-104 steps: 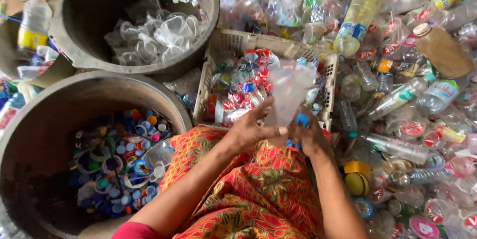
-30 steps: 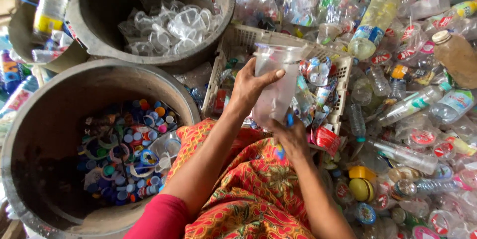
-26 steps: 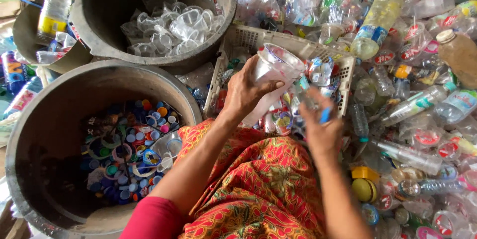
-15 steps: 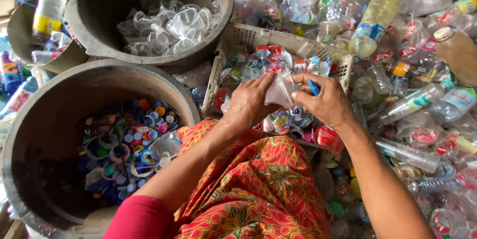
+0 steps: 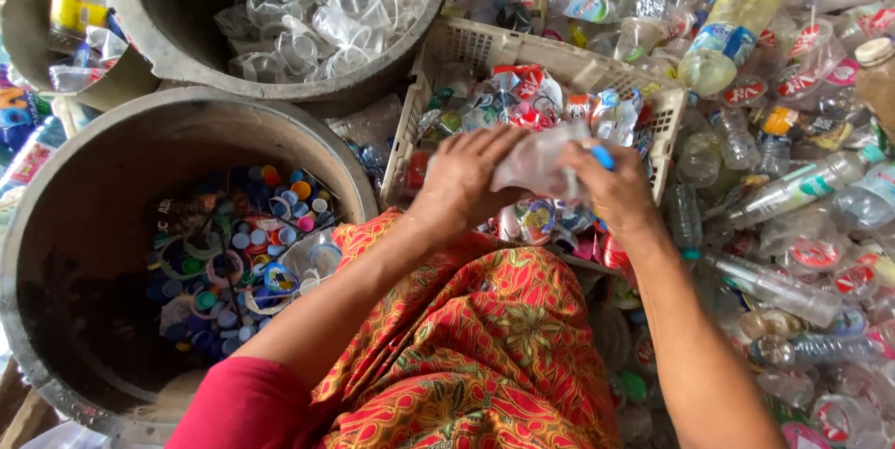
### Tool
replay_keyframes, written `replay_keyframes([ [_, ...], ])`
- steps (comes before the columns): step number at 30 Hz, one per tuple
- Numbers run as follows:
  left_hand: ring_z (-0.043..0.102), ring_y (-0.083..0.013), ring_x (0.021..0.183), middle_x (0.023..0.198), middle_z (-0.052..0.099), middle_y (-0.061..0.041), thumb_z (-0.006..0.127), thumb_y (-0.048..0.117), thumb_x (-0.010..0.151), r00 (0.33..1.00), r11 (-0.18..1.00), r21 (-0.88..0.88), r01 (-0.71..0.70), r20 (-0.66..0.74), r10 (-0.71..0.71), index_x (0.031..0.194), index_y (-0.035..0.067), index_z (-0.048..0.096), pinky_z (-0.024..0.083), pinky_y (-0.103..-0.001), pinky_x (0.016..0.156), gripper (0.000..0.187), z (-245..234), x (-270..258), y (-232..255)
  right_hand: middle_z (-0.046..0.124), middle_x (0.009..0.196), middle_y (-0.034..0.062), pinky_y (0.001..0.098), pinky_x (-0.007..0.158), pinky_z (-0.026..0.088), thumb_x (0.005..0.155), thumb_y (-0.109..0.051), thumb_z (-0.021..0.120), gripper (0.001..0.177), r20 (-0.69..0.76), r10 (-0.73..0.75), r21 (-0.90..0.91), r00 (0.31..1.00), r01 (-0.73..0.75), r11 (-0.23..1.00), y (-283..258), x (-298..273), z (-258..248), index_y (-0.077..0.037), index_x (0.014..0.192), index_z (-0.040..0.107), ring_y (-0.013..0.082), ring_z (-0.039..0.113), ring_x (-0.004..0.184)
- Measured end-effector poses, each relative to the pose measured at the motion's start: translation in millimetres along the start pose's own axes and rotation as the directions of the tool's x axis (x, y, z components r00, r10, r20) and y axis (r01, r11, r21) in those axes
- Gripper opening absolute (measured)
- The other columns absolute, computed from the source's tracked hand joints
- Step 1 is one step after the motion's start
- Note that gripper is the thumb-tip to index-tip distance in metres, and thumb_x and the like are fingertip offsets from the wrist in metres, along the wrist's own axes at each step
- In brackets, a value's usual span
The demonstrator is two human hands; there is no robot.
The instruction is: Sorting and cleaning plastic recyclables by removing labels and rings using a cutter
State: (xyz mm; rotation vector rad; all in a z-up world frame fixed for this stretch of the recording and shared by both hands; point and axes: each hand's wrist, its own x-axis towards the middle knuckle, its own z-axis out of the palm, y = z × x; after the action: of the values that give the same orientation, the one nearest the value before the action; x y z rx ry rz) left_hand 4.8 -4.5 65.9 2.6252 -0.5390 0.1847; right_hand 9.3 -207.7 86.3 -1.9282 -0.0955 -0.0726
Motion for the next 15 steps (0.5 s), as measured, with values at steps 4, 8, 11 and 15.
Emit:
replay_keyframes([
  [4, 0.043, -0.0402, 0.144, 0.154, 0.05, -0.016, 0.082, 0.044, 0.081, 0.998, 0.991, -0.127, 0.033, 0.057, -0.026, 0.157, 0.02, 0.039, 0.038, -0.057, 0.115, 0.091, -14.4, -9.6, -24.6, 0.055, 0.065, -0.0024, 0.0211, 0.06, 0.041, 0.098, -0.041, 0.077, 0.029, -0.099, -0.071, -0.025, 0.993, 0.069, 0.997, 68.0, 29.9, -37.6, -0.016, 0.085, 0.074, 0.0066, 0.053, 0.065],
  [8, 0.056, -0.0459, 0.129, 0.142, 0.056, -0.023, 0.087, 0.031, 0.074, 0.999, 0.971, -0.24, 0.004, -0.035, -0.013, 0.155, 0.013, 0.04, 0.049, -0.057, 0.104, 0.095, -4.8, -22.5, -37.7, 0.062, 0.064, 0.0067, 0.0349, 0.075, 0.05, 0.108, -0.04, 0.064, 0.038, 0.049, -0.287, -0.203, 0.957, 0.291, 0.935, 78.9, 32.3, -40.9, -0.013, 0.082, 0.066, 0.0211, 0.064, 0.067],
  [11, 0.059, -0.0472, 0.126, 0.14, 0.057, -0.025, 0.086, 0.027, 0.075, 0.996, 0.931, -0.362, 0.042, -0.059, -0.068, 0.153, 0.012, 0.042, 0.051, -0.058, 0.103, 0.091, -13.1, -29.2, -33.2, 0.062, 0.069, 0.0056, 0.0347, 0.076, 0.05, 0.108, -0.039, 0.062, 0.034, 0.015, -0.302, -0.18, 0.953, 0.3, 0.937, 66.5, 33.1, -40.3, -0.012, 0.088, 0.066, 0.0184, 0.061, 0.073],
  [15, 0.059, -0.045, 0.127, 0.14, 0.058, -0.023, 0.09, 0.024, 0.074, 0.987, 0.843, -0.529, 0.094, -0.058, -0.147, 0.151, 0.009, 0.044, 0.048, -0.056, 0.109, 0.091, -14.0, -28.3, -19.1, 0.055, 0.076, -0.0065, 0.0217, 0.079, 0.045, 0.103, -0.034, 0.067, 0.021, -0.249, -0.124, 0.211, 0.96, 0.179, 0.961, 47.5, 31.1, -14.4, -0.016, 0.094, 0.069, 0.0059, 0.051, 0.081],
])
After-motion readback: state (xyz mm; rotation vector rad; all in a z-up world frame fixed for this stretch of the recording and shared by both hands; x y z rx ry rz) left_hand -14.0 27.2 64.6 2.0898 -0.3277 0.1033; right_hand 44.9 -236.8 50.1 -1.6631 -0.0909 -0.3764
